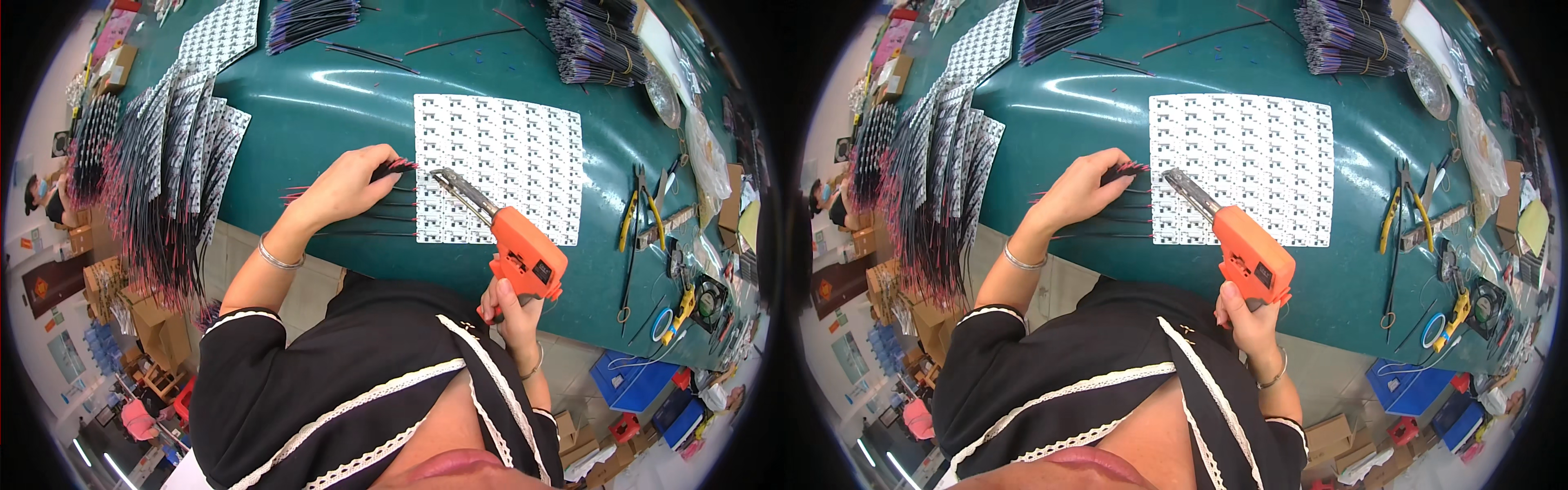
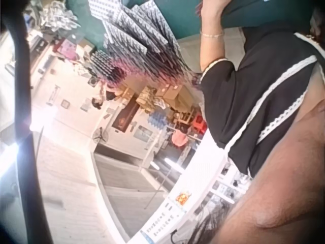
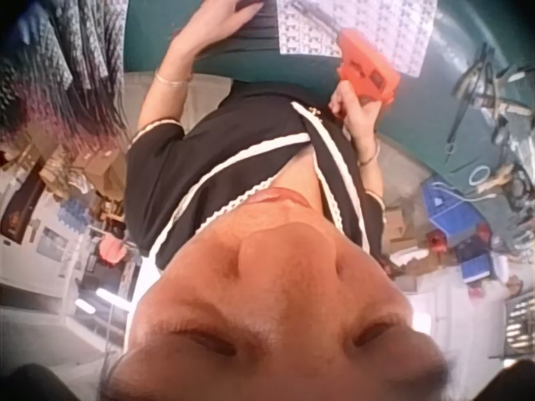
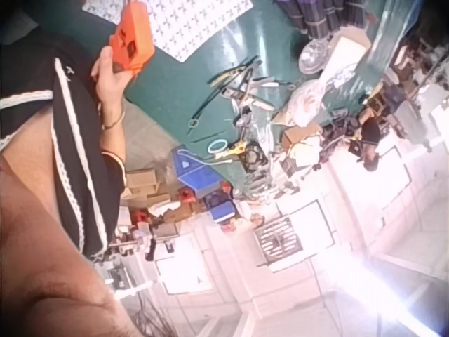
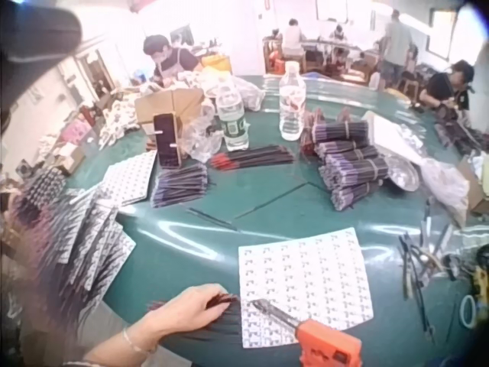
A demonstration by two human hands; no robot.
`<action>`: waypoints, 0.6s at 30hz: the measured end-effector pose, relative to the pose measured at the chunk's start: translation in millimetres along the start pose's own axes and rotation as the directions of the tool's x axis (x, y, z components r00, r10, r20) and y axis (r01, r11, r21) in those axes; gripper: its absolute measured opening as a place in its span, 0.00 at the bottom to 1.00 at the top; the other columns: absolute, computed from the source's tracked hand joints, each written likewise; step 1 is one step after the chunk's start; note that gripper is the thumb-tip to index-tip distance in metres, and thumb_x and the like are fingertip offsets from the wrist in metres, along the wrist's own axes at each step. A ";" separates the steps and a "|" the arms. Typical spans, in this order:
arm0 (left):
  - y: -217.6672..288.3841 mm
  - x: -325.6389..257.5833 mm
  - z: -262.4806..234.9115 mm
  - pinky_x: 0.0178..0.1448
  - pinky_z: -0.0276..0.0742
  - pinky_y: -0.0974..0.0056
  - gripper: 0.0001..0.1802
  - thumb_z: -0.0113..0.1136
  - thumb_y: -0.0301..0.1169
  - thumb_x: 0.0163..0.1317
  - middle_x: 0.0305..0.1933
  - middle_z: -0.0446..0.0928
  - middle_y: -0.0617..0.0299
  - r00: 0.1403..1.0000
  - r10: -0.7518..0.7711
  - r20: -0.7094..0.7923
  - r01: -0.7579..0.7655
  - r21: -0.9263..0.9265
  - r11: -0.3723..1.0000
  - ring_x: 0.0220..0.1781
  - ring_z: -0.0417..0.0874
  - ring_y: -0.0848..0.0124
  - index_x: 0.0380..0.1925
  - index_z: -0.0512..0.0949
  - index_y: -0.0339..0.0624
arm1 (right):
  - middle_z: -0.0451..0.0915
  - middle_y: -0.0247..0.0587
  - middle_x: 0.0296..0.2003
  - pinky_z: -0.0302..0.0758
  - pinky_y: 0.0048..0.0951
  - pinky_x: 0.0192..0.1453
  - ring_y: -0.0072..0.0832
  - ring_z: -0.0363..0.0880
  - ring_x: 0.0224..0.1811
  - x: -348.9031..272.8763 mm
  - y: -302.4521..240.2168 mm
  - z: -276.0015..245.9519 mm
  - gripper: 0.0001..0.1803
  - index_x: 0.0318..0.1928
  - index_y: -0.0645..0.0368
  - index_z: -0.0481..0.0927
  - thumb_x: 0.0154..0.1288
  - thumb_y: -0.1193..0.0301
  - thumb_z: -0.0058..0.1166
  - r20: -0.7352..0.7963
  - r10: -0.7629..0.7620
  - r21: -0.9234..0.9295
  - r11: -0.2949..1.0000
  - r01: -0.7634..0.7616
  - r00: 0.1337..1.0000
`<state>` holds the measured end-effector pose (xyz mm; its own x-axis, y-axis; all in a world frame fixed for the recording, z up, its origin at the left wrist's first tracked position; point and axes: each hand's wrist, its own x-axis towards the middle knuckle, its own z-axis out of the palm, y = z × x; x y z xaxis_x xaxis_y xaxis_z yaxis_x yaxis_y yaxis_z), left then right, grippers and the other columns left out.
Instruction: The person assembles LED circuit boards by connecting wires with a handheld heat gun.
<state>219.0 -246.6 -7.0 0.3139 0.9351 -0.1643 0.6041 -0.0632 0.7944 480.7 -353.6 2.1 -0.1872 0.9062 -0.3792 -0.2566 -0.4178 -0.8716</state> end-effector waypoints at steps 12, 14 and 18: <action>-1.5 7.0 -1.2 0.33 0.68 0.69 0.09 0.60 0.27 0.49 0.24 0.74 0.58 0.991 -0.126 -0.040 0.123 -0.060 0.991 0.26 0.72 0.74 0.30 0.75 0.33 | 0.64 0.33 0.16 0.62 0.20 0.14 0.19 0.63 0.11 6.4 -4.3 4.7 0.20 0.48 0.72 0.63 0.61 0.70 0.47 -0.001 -0.013 -0.048 0.999 0.013 1.000; -1.5 7.3 -1.9 0.32 0.68 0.69 0.09 0.59 0.27 0.50 0.24 0.75 0.59 0.986 -0.164 -0.020 0.162 -0.083 0.983 0.25 0.72 0.75 0.30 0.75 0.33 | 0.64 0.33 0.15 0.62 0.20 0.14 0.19 0.63 0.11 6.6 -3.9 4.6 0.20 0.49 0.72 0.63 0.61 0.70 0.47 0.003 -0.011 -0.046 0.999 0.011 1.000; -1.0 6.8 -2.1 0.31 0.68 0.69 0.09 0.59 0.28 0.50 0.22 0.74 0.59 0.991 -0.132 -0.019 0.130 -0.090 0.987 0.24 0.71 0.76 0.28 0.75 0.33 | 0.64 0.33 0.15 0.63 0.20 0.14 0.19 0.63 0.11 7.2 -4.6 5.0 0.20 0.48 0.73 0.63 0.61 0.70 0.48 0.007 -0.008 -0.050 0.999 0.008 1.000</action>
<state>219.0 -239.5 -7.7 0.2175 0.9416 -0.2572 0.5714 0.0908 0.8156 475.8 -345.5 5.0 -0.1919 0.9090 -0.3699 -0.2106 -0.4063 -0.8891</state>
